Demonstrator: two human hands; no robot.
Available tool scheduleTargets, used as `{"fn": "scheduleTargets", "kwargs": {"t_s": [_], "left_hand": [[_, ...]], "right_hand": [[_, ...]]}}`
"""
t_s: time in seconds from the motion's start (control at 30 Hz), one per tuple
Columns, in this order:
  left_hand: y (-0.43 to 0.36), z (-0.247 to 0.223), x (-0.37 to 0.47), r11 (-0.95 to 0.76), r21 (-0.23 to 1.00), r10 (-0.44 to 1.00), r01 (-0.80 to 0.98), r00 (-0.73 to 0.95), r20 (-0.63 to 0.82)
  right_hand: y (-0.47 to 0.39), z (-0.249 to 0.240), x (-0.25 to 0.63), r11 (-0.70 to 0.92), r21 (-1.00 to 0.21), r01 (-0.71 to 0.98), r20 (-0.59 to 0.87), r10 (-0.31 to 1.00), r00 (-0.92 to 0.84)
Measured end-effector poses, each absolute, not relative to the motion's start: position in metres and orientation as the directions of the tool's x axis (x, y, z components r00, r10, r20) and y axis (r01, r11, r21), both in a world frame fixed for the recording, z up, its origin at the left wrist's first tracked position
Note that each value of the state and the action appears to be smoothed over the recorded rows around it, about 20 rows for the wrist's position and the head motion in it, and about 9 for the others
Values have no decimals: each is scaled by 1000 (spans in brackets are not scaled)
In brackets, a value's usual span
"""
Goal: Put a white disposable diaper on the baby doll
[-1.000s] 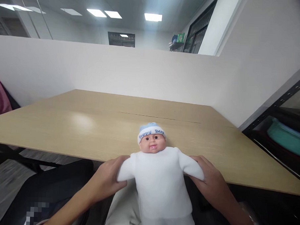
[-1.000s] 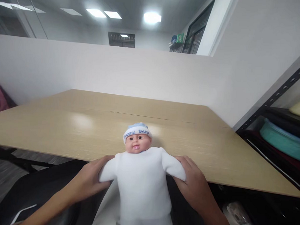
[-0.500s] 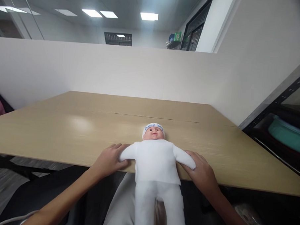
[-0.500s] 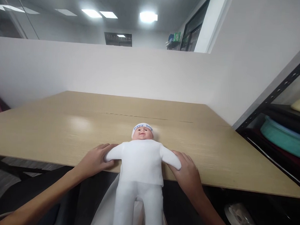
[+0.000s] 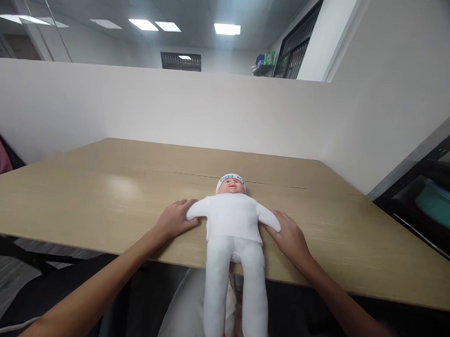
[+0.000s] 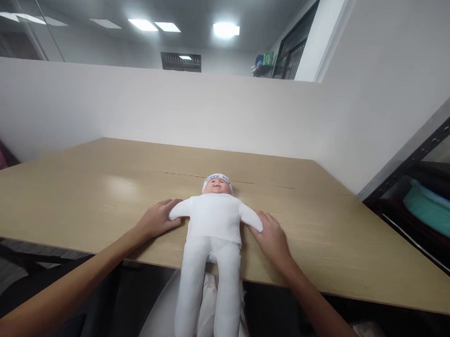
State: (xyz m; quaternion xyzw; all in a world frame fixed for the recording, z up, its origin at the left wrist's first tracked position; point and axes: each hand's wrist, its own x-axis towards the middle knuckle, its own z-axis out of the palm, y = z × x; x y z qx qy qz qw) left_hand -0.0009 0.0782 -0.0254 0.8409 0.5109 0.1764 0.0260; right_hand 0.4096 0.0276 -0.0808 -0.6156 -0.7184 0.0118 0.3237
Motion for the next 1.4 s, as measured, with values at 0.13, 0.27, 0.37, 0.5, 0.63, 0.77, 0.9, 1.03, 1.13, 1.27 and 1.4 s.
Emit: {"fn": "scheduleTargets", "kwargs": {"t_s": [0.13,0.27,0.37,0.5,0.63,0.77,0.9,1.03,1.13,1.27,1.4], "left_hand": [[115,-31,-2,-489,208,858,847,424,289],[158,-34,-1,-480,226,862,848,407,303],[193,-37,-1,-473,239,862,848,389,324],[236,-42,-3,-522,225,827,823,423,371],[270,-45,-4,-527,188,812,829,426,399],[295,-49,-2,-545,133,769,828,430,474],[307,-53,1,-527,138,788,838,422,450],[304,-53,-5,-516,159,799,842,407,443],[295,-51,-19,-510,235,827,827,397,399],[288,-49,-41,-517,337,845,787,408,344],[286,-52,-51,-521,320,833,791,389,393]], "right_hand": [[65,-86,411,245,-387,889,462,886,-43],[109,-91,411,235,-374,897,466,884,-37],[145,-95,412,232,-376,897,476,879,-28],[189,-98,413,289,-380,878,520,852,-56],[225,-100,417,322,-339,884,534,839,-100],[251,-101,418,309,-270,912,557,823,-113],[259,-98,415,328,-297,897,539,833,-126],[249,-91,419,383,-375,844,530,836,-144],[239,-89,432,404,-414,816,507,847,-162],[228,-91,456,398,-457,795,459,872,-172],[223,-95,470,386,-464,797,461,874,-155]]}}
